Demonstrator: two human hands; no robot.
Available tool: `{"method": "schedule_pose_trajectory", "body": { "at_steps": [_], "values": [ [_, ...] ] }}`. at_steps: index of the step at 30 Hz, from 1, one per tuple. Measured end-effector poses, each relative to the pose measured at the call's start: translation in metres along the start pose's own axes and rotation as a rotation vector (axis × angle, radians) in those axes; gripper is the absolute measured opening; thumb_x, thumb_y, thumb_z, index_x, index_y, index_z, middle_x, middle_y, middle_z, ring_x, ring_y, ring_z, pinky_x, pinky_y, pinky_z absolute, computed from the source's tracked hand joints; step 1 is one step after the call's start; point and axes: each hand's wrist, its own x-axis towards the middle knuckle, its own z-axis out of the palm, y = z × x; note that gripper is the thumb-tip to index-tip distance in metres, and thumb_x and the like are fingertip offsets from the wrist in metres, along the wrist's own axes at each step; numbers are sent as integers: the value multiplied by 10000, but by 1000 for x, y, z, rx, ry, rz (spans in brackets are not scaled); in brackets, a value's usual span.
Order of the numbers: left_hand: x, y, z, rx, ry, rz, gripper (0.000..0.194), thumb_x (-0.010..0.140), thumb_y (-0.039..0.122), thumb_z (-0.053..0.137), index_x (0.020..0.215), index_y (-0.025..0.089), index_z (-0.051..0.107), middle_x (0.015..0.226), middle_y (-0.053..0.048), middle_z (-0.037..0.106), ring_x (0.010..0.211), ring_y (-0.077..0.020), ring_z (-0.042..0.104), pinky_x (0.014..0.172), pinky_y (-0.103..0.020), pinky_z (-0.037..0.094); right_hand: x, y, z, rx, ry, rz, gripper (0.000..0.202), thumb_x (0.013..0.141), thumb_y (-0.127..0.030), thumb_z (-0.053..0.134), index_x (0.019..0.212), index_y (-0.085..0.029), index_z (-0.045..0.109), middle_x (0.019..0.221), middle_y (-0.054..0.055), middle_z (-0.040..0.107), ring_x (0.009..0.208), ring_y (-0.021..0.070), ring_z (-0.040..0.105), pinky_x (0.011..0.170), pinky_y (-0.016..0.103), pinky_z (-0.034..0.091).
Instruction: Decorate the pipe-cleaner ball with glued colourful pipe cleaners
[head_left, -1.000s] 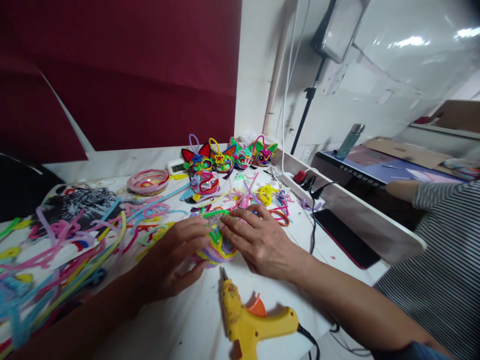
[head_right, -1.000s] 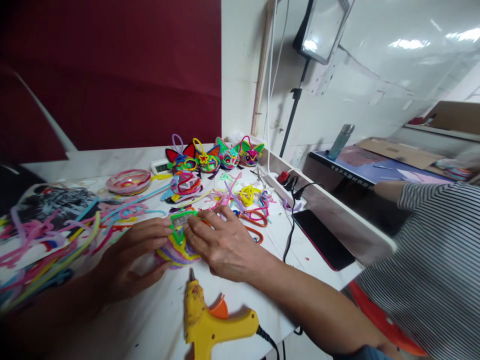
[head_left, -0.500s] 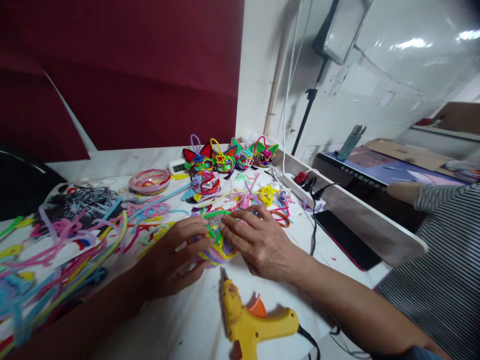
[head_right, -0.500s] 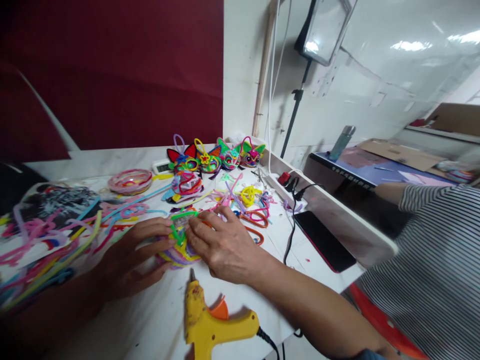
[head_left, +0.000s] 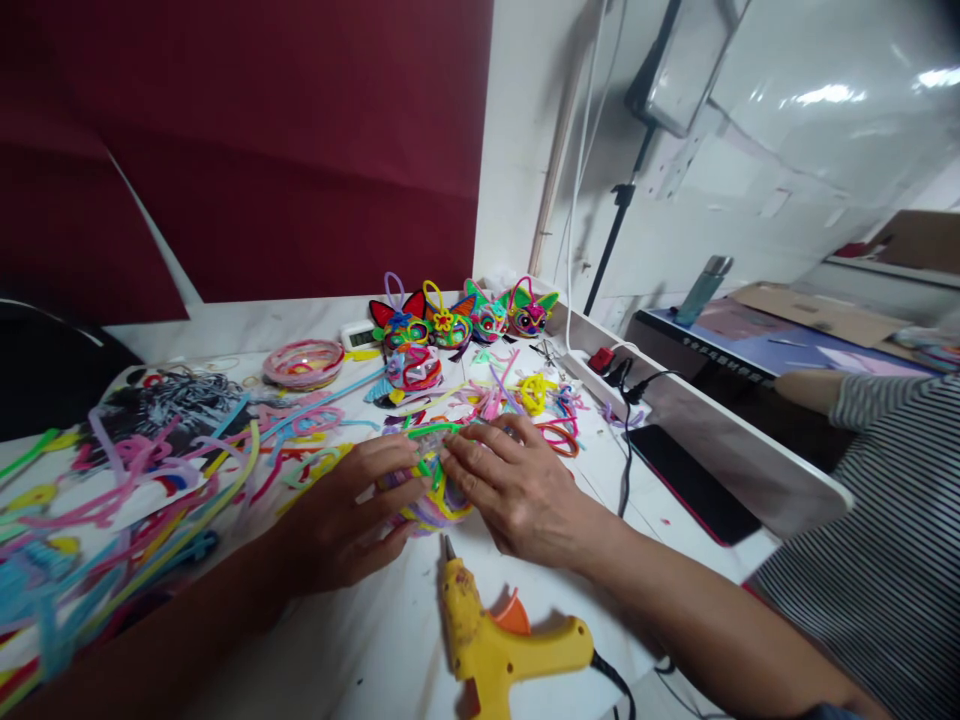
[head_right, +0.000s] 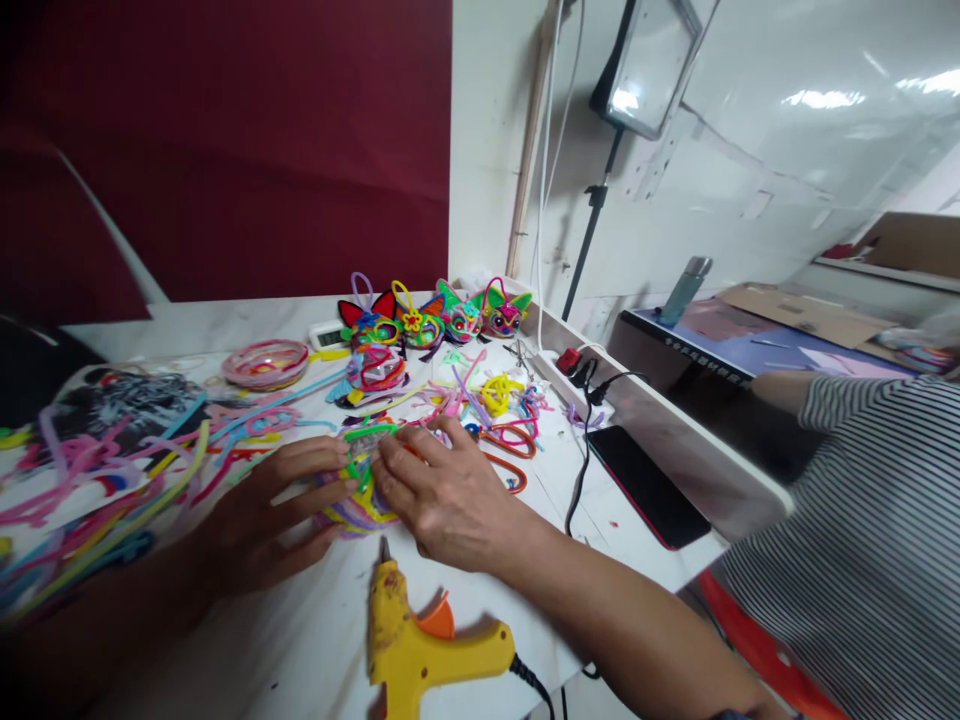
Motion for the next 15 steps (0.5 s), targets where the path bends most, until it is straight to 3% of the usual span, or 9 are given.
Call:
{"method": "schedule_pose_trajectory", "body": {
  "at_steps": [8,15],
  "values": [
    [0,0,-1,46,8,10,367,888,118,621,1247,176,571,1276,-144,576,1260,-302,546,1088,-519,495,-1,-2,4,-8,18,1,320,1015,-156,487,1277,-40,631,1334,170,689,1230,352,581,979,540,455],
    [4,9,-12,121,-58,5,353,927,106,580,1272,178,588,1280,-142,582,1268,-291,556,1085,-473,497,-1,-4,4,-19,49,-13,322,1017,-151,441,1256,-57,635,1297,181,698,1212,341,586,952,518,460]
  ]
}}
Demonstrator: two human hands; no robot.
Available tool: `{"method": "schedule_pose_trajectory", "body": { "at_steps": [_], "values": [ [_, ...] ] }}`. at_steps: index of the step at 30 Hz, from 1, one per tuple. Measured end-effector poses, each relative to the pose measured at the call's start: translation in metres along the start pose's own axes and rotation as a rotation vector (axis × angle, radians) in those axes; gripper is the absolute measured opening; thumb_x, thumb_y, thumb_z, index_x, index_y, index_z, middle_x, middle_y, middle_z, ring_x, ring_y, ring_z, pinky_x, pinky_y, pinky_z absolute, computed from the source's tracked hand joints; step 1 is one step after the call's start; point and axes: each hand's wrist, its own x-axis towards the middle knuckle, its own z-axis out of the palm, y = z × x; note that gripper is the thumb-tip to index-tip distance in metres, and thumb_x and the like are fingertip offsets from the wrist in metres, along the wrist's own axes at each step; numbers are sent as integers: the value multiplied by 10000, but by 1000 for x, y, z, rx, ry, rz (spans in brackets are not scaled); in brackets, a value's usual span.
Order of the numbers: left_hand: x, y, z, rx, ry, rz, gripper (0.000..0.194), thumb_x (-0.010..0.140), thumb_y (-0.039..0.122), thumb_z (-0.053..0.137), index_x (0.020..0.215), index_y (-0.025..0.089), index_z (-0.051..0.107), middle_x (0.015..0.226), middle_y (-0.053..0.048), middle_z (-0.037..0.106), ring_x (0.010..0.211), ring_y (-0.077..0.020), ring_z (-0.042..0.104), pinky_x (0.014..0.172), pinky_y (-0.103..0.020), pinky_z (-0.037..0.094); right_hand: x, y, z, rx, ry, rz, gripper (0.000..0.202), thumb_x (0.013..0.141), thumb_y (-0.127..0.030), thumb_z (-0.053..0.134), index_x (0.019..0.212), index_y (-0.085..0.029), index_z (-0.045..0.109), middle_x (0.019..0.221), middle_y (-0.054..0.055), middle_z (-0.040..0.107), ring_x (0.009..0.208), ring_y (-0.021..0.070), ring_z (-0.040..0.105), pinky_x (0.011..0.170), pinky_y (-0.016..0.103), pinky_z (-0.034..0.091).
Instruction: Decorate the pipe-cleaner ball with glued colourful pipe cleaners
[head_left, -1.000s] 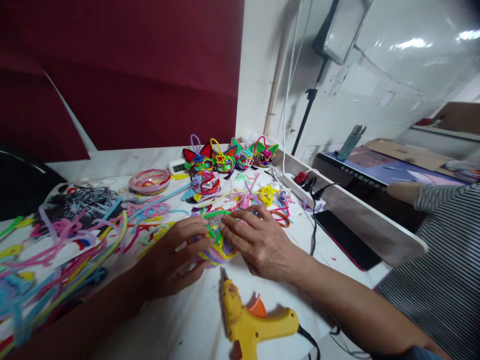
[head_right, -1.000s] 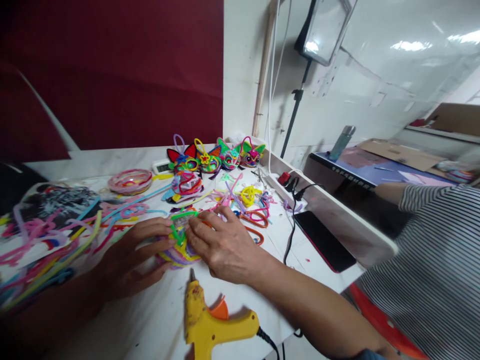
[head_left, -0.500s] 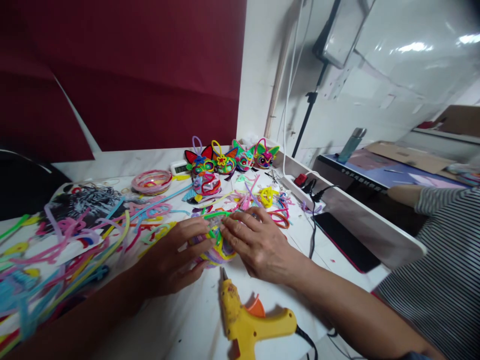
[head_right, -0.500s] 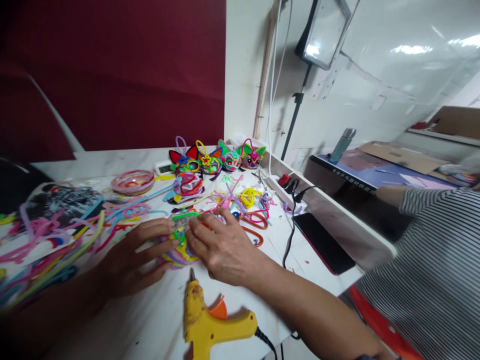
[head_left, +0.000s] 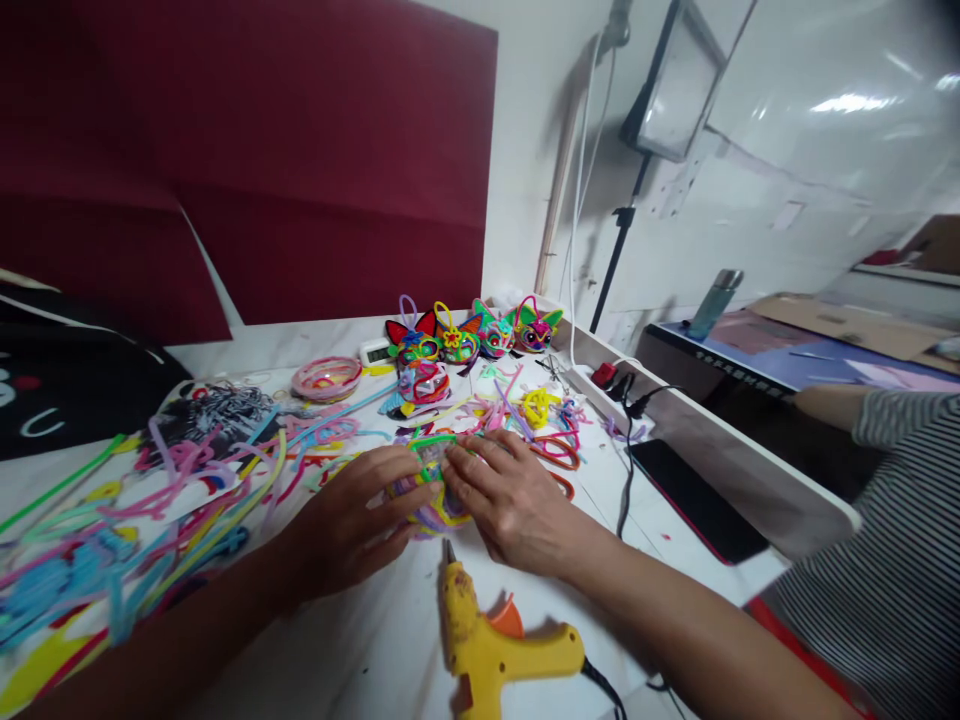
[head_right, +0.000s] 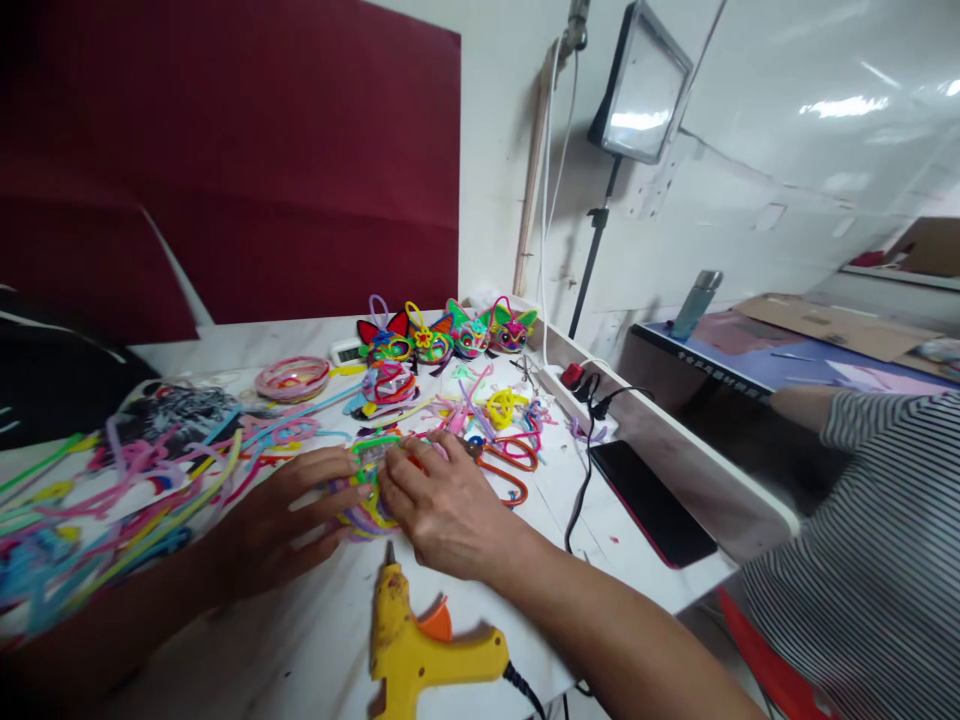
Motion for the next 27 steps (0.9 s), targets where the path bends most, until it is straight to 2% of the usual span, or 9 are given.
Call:
{"method": "schedule_pose_trajectory", "body": {
  "at_steps": [5,10,18,21,27],
  "values": [
    [2,8,-5,49,-12,-23,334,933,100,571,1256,175,612,1301,-144,603,1294,-276,561,1120,-442,491,0,0,1,14,10,1,314,985,-163,495,1244,-55,635,1299,181,690,1202,342,591,982,514,444],
    [2,10,-7,66,-41,-34,393,919,94,586,1296,203,593,1308,-141,629,1303,-281,575,1118,-461,505,0,-1,3,67,16,18,324,968,-164,513,1261,-82,624,1285,192,688,1215,338,578,1008,532,431],
    [4,11,-8,77,-18,-24,349,927,104,566,1262,195,596,1284,-151,627,1289,-280,582,1075,-454,544,-1,1,3,226,31,82,438,896,-168,563,1326,-87,582,1272,193,686,1146,319,603,967,502,457],
    [5,11,-8,76,-5,-33,350,916,87,571,1250,186,606,1289,-156,620,1296,-286,575,1072,-451,545,-1,4,6,319,72,134,442,853,-125,544,1290,-112,611,1214,167,705,1083,293,629,932,462,486],
    [0,7,-1,54,3,-24,355,907,88,570,1246,184,610,1294,-146,614,1306,-294,560,1092,-476,528,-3,8,12,419,153,181,487,785,-81,511,1254,-130,631,1214,152,712,1096,277,650,953,456,522]
  ]
}}
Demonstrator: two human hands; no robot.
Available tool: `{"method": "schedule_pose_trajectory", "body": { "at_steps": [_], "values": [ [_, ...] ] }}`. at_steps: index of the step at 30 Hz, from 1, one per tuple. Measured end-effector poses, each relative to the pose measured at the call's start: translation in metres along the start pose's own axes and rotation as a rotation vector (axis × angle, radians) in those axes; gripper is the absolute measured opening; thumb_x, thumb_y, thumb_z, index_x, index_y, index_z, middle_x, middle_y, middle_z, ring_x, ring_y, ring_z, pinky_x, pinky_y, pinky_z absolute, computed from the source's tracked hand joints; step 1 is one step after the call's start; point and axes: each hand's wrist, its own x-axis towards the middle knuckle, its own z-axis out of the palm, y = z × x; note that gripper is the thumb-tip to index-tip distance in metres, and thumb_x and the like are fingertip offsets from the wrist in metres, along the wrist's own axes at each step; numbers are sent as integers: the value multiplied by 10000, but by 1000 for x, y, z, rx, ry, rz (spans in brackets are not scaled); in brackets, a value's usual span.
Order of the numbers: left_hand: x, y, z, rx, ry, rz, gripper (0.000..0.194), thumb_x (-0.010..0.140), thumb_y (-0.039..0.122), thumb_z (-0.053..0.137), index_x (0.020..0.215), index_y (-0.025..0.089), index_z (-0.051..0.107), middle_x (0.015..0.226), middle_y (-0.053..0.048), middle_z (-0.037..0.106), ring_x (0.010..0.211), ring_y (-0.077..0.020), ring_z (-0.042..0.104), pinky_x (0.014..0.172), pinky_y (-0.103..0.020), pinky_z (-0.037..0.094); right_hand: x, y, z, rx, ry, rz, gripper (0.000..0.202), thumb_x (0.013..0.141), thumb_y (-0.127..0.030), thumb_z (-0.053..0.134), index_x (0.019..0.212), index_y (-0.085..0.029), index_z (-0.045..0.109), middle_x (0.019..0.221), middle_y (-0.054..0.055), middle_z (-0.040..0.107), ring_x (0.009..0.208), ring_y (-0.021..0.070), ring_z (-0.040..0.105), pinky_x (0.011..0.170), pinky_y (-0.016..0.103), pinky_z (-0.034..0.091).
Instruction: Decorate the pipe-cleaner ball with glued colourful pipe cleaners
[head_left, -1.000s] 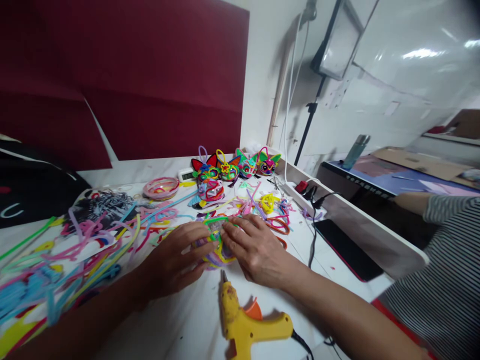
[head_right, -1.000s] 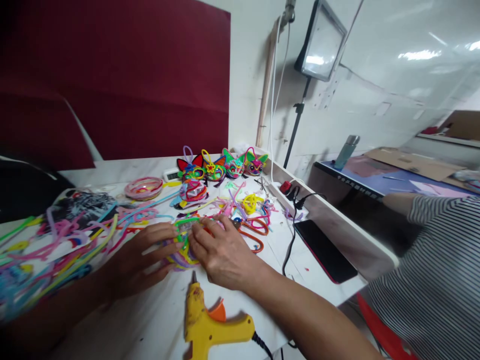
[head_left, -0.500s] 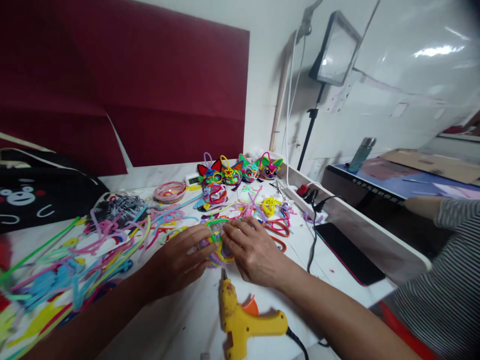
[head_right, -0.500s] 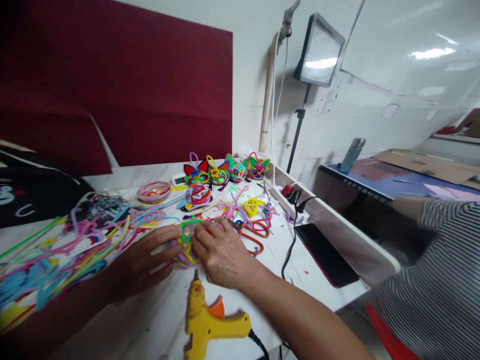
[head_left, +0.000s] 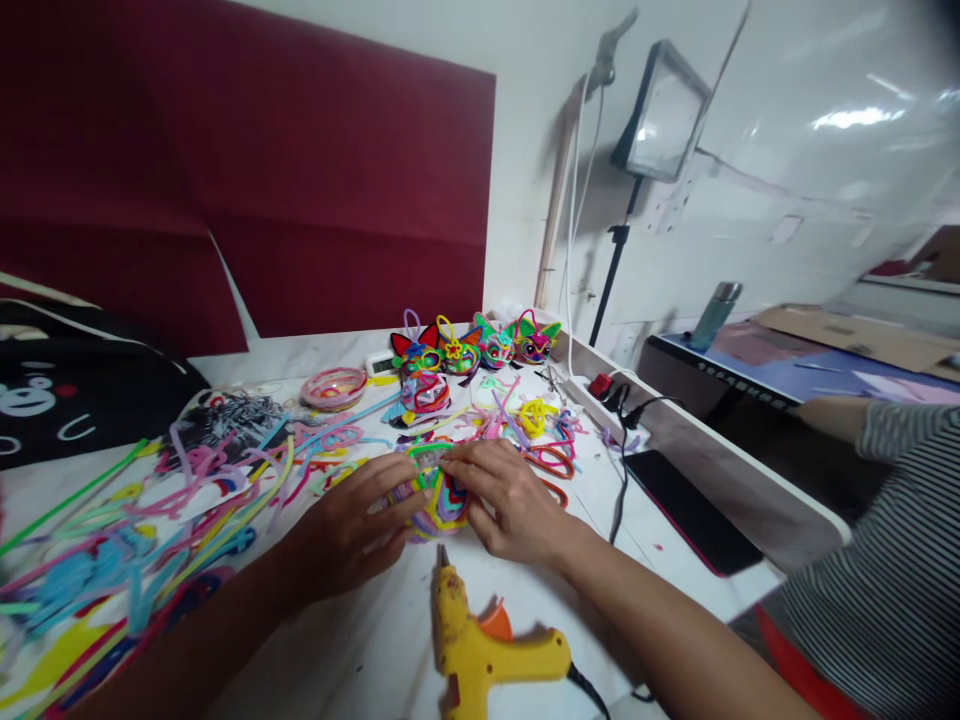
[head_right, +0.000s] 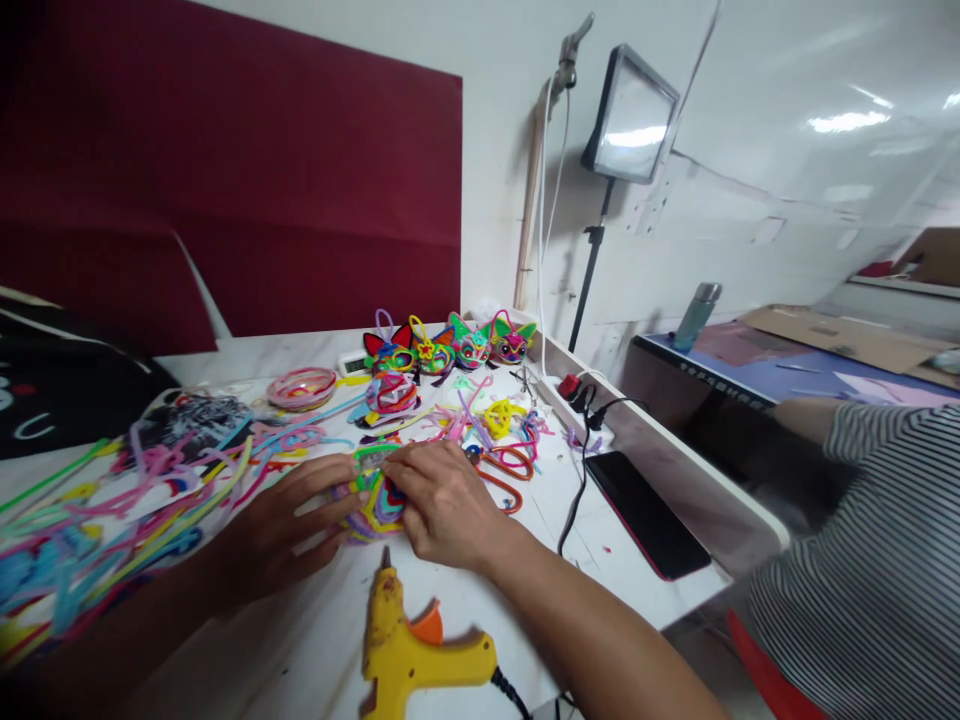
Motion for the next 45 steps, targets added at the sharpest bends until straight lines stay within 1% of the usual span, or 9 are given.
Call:
{"method": "schedule_pose_trajectory", "body": {
  "at_steps": [7,11,17,23,28,33,36,41,45],
  "values": [
    [-10,-3,7,-49,5,-34,420,888,78,592,1288,206,603,1351,-149,596,1340,-320,538,1086,-511,528,2,1,-1,-6,-10,25,472,799,-89,504,1250,-154,626,1238,154,691,1083,271,653,923,450,541],
    [-8,-3,6,-49,4,-28,418,899,75,583,1296,204,590,1338,-146,605,1340,-308,537,1084,-496,534,2,5,-2,-6,-1,30,447,802,-88,505,1223,-150,641,1228,158,692,1086,277,654,925,457,537],
    [-3,0,4,-31,10,-5,406,897,78,583,1288,190,595,1318,-151,617,1324,-309,549,1089,-500,532,1,10,0,49,-18,47,503,777,-70,512,1260,-169,616,1222,144,704,1127,269,651,972,458,525],
    [0,-1,2,-21,14,21,370,902,75,575,1258,170,603,1285,-157,624,1308,-305,555,1059,-487,554,0,10,2,78,10,43,479,781,-70,516,1238,-165,625,1204,140,725,1108,271,671,951,454,529],
    [-7,-6,4,-45,10,9,452,874,74,596,1306,209,587,1310,-137,635,1339,-304,549,1107,-506,527,-1,10,4,80,34,24,528,761,-62,519,1269,-161,620,1197,143,726,1109,270,667,952,458,532],
    [-12,-11,5,-69,12,8,519,843,67,619,1330,241,575,1344,-140,627,1343,-315,555,1095,-532,534,-3,8,4,65,35,16,539,742,-67,509,1260,-159,630,1175,142,728,1089,273,667,945,470,531],
    [-13,-12,5,-84,13,16,507,840,58,605,1312,242,586,1342,-137,624,1335,-310,564,1102,-532,530,-4,6,3,46,39,12,524,743,-77,501,1242,-167,635,1167,136,733,1071,275,674,927,473,528],
    [-11,-13,3,-87,1,35,474,849,13,555,1280,205,601,1373,-136,581,1355,-321,535,1105,-530,528,-4,2,0,24,25,11,475,754,-84,500,1207,-141,631,1132,140,737,1034,278,667,902,478,503],
    [-12,-13,4,-88,21,67,451,845,19,546,1254,194,613,1383,-139,585,1360,-331,537,1096,-520,535,-4,-2,-3,0,36,3,444,786,-94,497,1208,-154,621,1086,132,748,998,278,668,873,466,484]
  ]
}}
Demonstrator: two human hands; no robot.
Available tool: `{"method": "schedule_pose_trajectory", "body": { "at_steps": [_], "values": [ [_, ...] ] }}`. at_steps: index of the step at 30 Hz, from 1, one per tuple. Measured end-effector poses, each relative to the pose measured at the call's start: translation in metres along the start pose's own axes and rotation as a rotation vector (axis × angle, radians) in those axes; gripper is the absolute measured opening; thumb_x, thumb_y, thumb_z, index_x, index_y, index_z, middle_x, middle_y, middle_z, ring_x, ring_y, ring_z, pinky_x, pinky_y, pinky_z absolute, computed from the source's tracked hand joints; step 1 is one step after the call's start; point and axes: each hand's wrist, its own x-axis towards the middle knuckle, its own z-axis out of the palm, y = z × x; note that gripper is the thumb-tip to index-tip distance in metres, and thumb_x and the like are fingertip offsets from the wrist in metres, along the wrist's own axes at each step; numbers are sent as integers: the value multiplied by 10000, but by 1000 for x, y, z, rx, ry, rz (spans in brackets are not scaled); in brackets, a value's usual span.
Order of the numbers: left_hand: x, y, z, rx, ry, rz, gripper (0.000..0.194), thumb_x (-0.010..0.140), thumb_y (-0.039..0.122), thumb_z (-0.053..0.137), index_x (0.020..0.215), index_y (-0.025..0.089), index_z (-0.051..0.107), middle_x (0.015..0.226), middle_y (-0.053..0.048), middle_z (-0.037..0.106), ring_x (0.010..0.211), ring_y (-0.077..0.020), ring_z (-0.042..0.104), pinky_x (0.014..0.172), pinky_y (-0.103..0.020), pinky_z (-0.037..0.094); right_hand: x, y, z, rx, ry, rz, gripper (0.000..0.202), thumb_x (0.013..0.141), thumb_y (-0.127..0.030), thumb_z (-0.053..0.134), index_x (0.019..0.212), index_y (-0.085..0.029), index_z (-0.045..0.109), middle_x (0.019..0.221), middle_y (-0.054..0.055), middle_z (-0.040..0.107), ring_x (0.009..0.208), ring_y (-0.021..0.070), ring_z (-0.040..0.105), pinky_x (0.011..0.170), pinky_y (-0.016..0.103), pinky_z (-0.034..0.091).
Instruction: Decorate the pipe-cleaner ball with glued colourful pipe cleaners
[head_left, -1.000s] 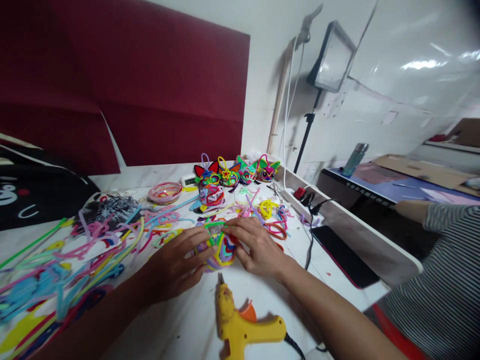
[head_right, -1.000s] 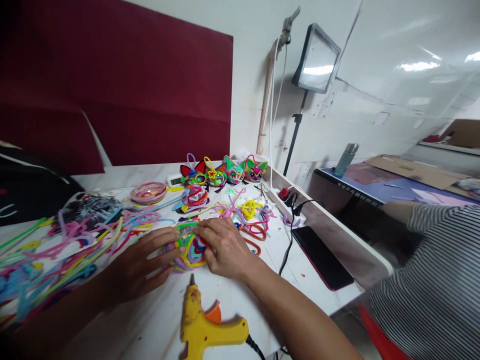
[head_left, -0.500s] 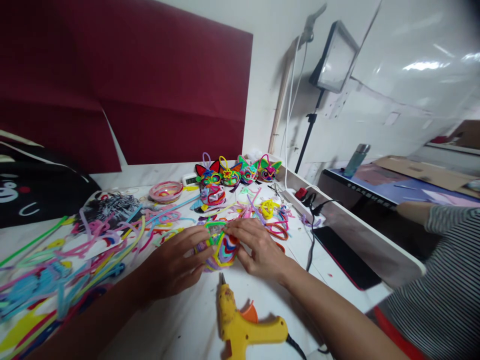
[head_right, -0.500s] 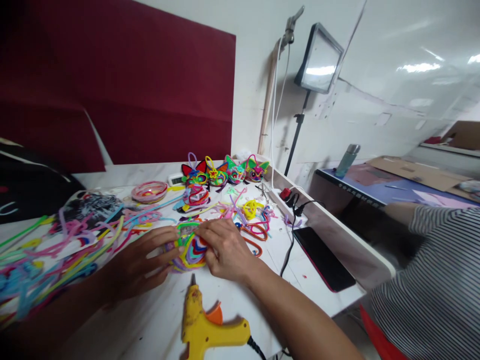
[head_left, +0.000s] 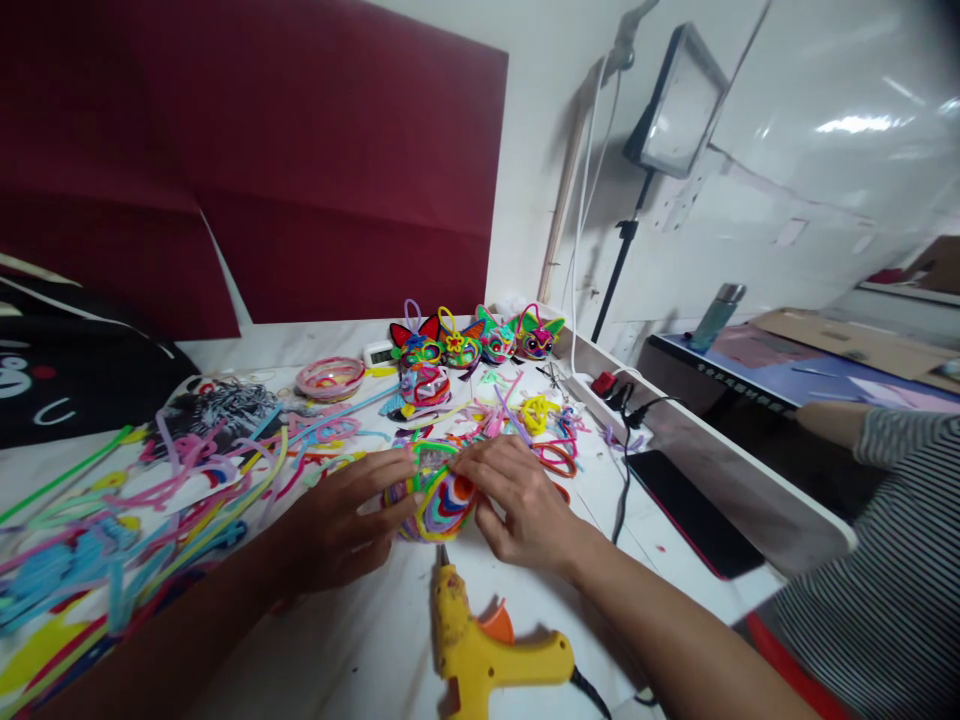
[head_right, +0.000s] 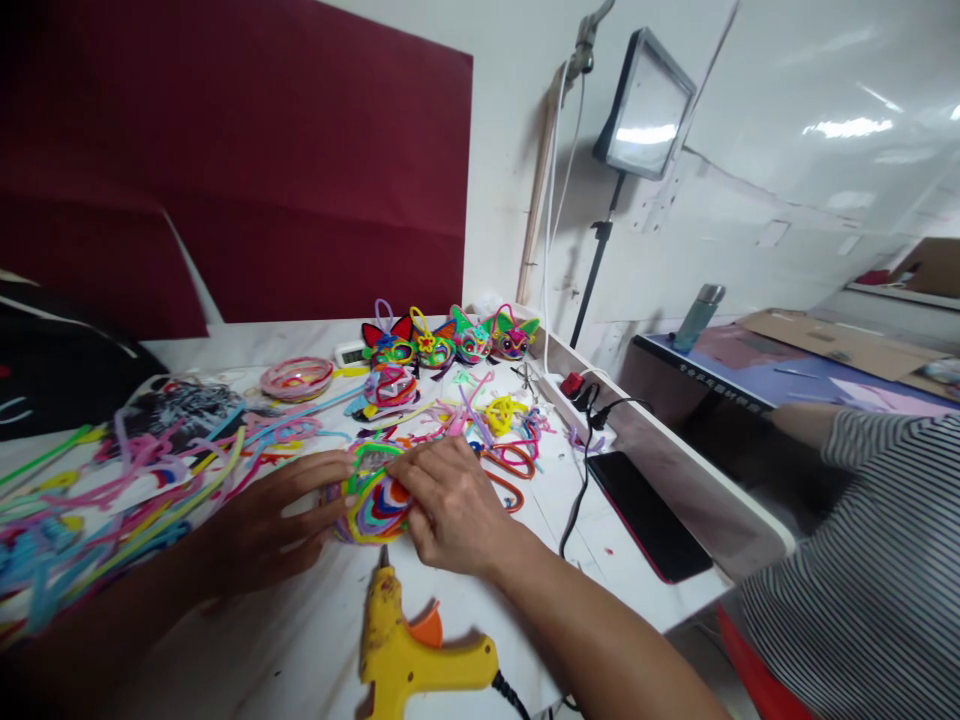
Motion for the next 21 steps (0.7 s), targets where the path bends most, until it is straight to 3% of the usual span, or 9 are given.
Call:
{"method": "schedule_pose_trajectory", "body": {
  "at_steps": [6,13,21],
  "values": [
    [0,3,1,-16,-10,-54,480,871,10,506,1288,235,580,1436,-126,564,1386,-306,523,1119,-513,515,-1,-4,-3,-40,-1,-20,410,815,-93,498,1208,-147,601,1044,132,754,983,277,668,861,459,467],
    [-1,4,7,-68,62,-75,380,909,96,599,1263,235,594,1365,-147,616,1353,-312,553,1095,-537,529,-2,-8,-6,-40,-13,-13,363,847,-95,494,1191,-139,602,1002,122,755,944,267,672,875,468,463],
    [3,12,11,-137,165,-167,314,926,81,625,1191,248,636,1264,-115,669,1302,-283,596,1060,-490,556,-3,-12,-7,-58,1,-32,340,856,-92,503,1178,-109,611,951,129,750,914,263,668,890,463,475]
  ]
}}
